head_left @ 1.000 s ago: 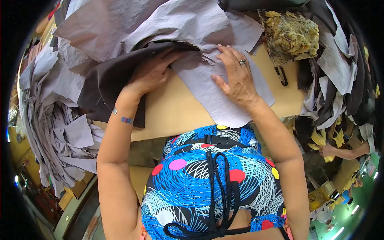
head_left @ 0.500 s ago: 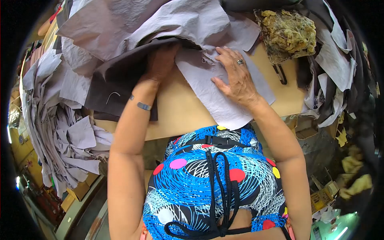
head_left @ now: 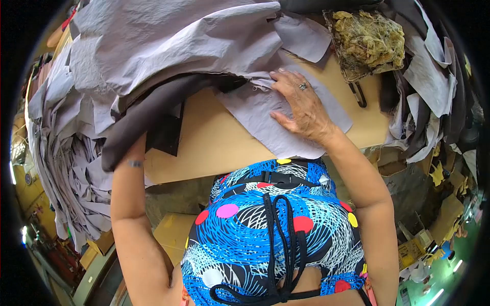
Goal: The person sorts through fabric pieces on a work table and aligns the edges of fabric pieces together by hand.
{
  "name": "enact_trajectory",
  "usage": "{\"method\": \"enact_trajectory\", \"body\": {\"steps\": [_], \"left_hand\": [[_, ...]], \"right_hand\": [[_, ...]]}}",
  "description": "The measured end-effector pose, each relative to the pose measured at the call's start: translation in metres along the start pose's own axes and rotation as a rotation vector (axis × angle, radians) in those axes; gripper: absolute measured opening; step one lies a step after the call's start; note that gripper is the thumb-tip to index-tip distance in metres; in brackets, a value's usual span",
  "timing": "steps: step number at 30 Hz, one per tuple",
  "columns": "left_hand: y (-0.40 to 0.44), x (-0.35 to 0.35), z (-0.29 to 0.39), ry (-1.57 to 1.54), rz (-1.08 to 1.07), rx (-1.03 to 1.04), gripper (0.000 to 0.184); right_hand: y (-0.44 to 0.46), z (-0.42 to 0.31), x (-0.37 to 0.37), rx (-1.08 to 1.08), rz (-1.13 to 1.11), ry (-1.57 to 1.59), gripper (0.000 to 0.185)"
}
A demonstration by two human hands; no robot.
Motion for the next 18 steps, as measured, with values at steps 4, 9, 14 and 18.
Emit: {"method": "enact_trajectory", "body": {"steps": [4, 9, 14, 18], "left_hand": [[-0.022, -0.006, 0.017, 0.125, -0.018, -0.122, 0.037], [0.010, 0.006, 0.026, -1.027, -0.321, -0.378, 0.045], [0.066, 0.003, 0.037, -0.511, 0.203, -0.100, 0.032], [0.049, 0.007, 0.049, -0.203, 0.149, 0.085, 0.046]], "right_hand": [[0.001, 0.001, 0.003, 0.013, -0.018, -0.023, 0.060], [0.001, -0.001, 0.005, 0.012, -0.044, -0.039, 0.059], [0.002, -0.001, 0.004, 0.018, -0.042, -0.019, 0.059], [0.003, -0.001, -0.002, 0.023, -0.015, 0.025, 0.059]]}}
Point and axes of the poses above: each hand's wrist, its own y-axis towards the middle knuckle, its own x-axis out of the palm, z = x × y, the point moved 8 cm from there along y, towards the middle knuckle, and after that the axes turned 12 degrees about y, right-handed, at the moved point
